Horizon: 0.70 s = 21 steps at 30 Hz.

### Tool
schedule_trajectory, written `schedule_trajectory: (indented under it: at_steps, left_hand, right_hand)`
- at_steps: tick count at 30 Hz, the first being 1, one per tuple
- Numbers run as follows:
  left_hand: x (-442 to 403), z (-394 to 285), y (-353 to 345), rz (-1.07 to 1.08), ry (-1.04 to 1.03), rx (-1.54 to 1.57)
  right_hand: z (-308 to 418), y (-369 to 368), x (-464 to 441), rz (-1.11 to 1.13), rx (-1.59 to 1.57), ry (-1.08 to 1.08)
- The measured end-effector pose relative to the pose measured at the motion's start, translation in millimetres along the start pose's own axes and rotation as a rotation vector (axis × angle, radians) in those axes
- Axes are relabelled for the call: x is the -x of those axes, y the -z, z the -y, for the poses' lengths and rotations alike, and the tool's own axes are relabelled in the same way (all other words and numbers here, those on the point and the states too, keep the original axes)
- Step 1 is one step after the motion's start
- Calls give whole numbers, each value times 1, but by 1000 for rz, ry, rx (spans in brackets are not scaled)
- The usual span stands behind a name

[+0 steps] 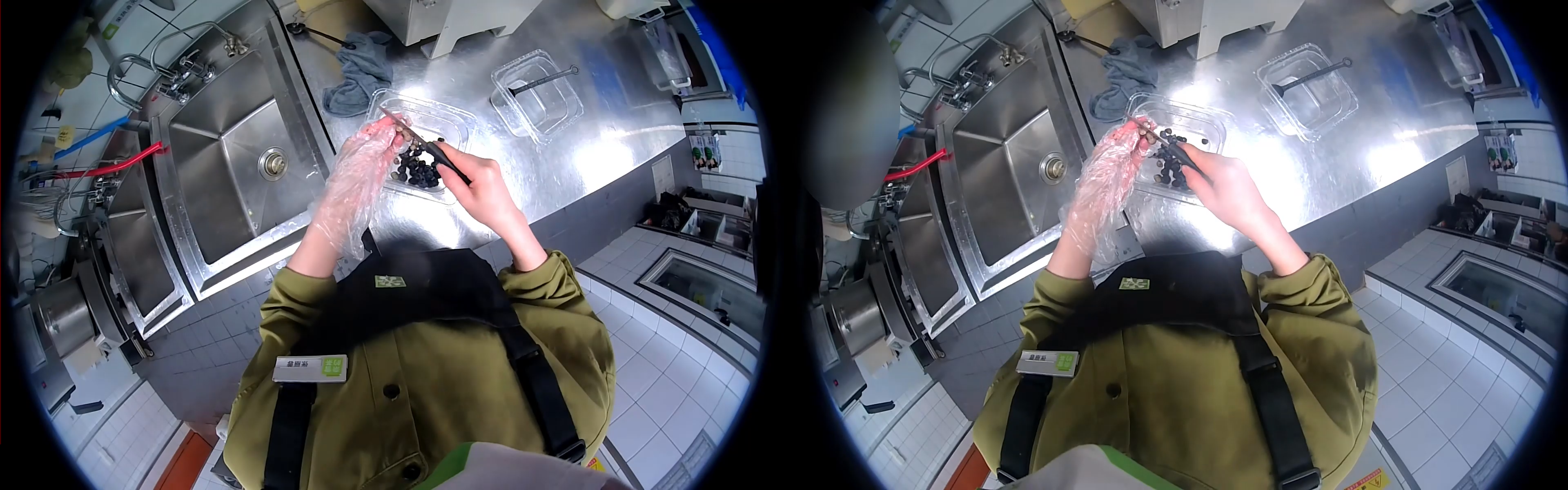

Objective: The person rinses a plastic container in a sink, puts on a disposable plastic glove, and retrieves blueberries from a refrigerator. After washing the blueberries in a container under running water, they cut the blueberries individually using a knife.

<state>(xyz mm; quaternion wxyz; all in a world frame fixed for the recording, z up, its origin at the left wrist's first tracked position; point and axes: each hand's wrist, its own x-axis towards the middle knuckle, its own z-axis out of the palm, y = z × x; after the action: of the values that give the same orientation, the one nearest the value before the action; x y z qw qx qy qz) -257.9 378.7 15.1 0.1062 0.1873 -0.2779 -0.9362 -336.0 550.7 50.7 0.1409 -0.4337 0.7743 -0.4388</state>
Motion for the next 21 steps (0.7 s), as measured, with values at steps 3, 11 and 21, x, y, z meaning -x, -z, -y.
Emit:
schedule_trajectory:
  at_steps: [3,11,21]
  left_hand:
    - [-2,4,5,59,20,52]
    - [-4,9,5,113,111,233]
    - [-15,18,13,-173,49,312]
  right_hand:
    - [-4,-10,2,-75,146,80]
    - [-6,-28,-5,-181,248,145]
    - [-21,-35,6,-169,431,108]
